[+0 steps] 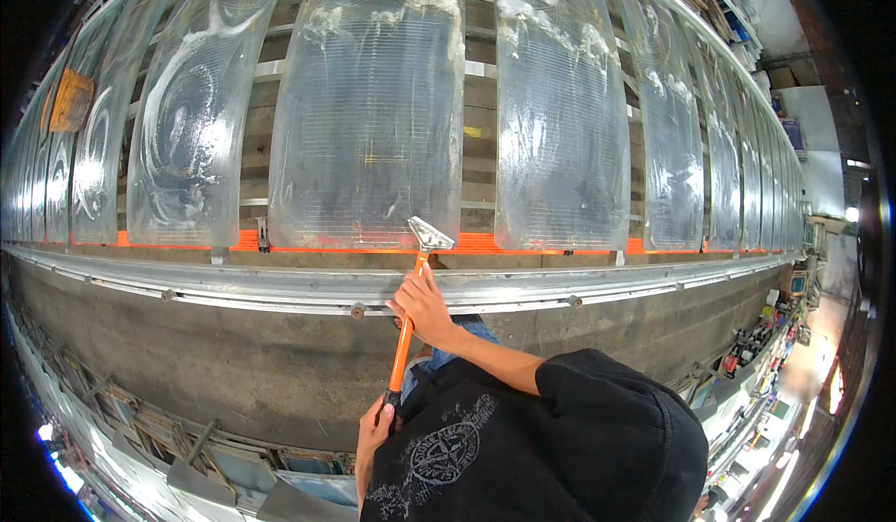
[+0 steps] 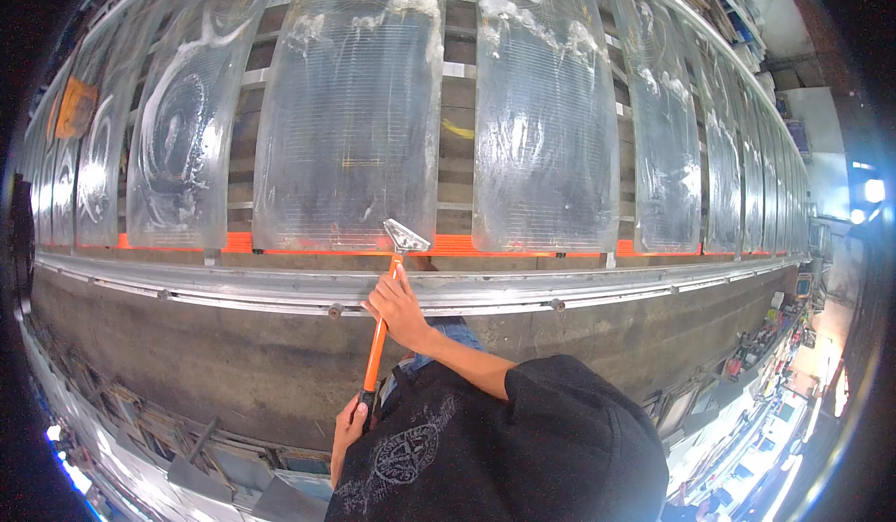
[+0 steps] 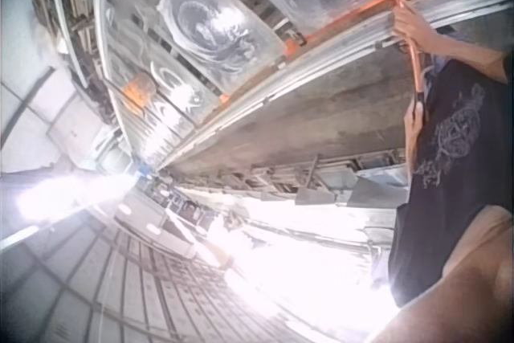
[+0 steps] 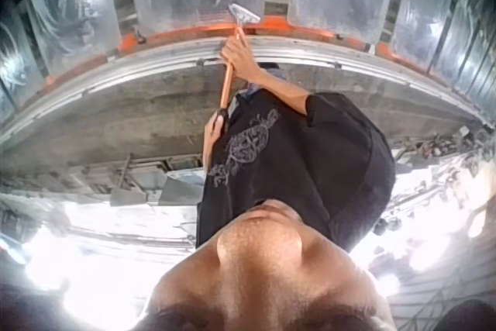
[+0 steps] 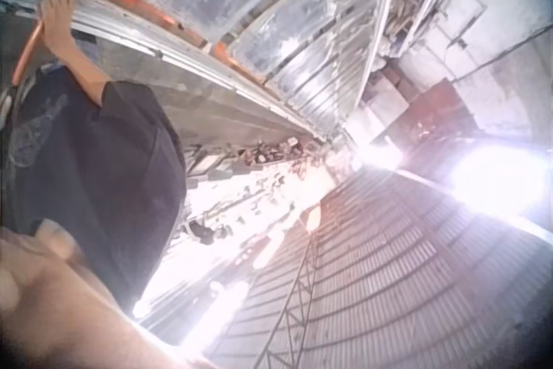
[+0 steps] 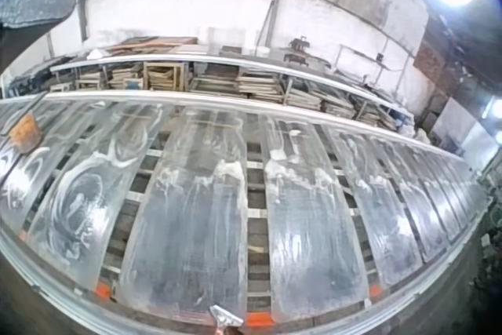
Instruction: The person uses a long-handled squeegee to clean a series of large, curved glass panels. They repeatedly apply a cleaning solution and wipe the panels in circular and vertical motions to remove dirt and residue. The task involves moving along the row of panels to clean each section systematically.
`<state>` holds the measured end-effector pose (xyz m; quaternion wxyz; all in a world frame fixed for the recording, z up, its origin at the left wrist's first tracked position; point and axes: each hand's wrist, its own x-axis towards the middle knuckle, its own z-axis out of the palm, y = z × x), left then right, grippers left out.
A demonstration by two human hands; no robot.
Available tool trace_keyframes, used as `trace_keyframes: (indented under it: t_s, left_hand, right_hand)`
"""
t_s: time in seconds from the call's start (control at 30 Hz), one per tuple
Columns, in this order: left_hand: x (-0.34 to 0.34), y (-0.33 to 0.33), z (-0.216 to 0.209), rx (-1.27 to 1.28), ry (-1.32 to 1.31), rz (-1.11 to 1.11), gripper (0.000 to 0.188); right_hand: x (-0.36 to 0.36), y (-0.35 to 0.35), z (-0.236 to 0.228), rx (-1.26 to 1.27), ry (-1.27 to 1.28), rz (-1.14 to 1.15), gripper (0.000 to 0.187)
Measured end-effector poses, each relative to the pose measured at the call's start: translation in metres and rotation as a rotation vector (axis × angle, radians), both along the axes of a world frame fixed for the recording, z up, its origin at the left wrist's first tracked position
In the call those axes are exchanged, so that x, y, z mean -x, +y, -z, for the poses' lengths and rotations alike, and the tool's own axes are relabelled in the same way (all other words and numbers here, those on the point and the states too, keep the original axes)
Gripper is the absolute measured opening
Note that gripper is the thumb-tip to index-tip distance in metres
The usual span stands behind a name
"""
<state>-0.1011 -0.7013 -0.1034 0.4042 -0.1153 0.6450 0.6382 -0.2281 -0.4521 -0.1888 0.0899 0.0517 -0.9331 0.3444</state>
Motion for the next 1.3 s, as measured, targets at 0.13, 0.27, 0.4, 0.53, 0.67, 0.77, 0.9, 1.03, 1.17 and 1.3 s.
trace_keyframes:
  t_s: [0.13,0.27,0.4,0.53,0.67,0.77,0.9,1.03,1.17,1.3]
  left_hand:
    - [0.051,0.028,-0.03,-0.004,-0.261,-0.001,0.042]
    - [0.152,0.117,-0.024,0.008,-0.232,-0.016,0.039]
    - [0.3,0.227,-0.01,-0.095,-0.154,-0.084,0.039]
    - [0.363,0.282,-0.011,-0.187,-0.217,-0.186,0.045]
    - [0.318,0.222,-0.009,-0.157,-0.192,-0.152,0.046]
    - [0.233,0.128,-0.011,-0.068,-0.295,-0.174,0.046]
    - [0.128,0.004,-0.047,-0.048,-0.447,-0.309,0.045]
    - [0.096,-0.066,-0.07,0.074,-0.478,-0.345,0.044]
    - [0.121,-0.093,-0.061,0.016,-0.463,-0.283,0.044]
    - [0.21,-0.046,-0.048,0.034,-0.465,-0.187,0.046]
  right_hand:
    - [0.024,0.025,-0.001,-0.012,0.038,0.078,0.028]
    - [0.133,0.103,0.027,-0.013,0.257,0.165,0.039]
    - [0.294,0.217,0.041,-0.135,0.363,0.037,0.039]
    - [0.383,0.272,0.02,-0.135,0.368,-0.131,0.041]
    - [0.333,0.2,0.024,-0.047,0.286,-0.116,0.044]
    - [0.25,0.114,0.009,0.02,0.222,-0.166,0.047]
    - [0.149,-0.007,-0.005,0.126,0.141,-0.336,0.037]
    - [0.098,-0.097,-0.003,0.265,0.048,-0.584,0.027]
    - [0.094,-0.129,-0.013,0.159,-0.025,-0.648,0.026]
    - [0.165,-0.098,0.011,0.199,0.305,-0.339,0.037]
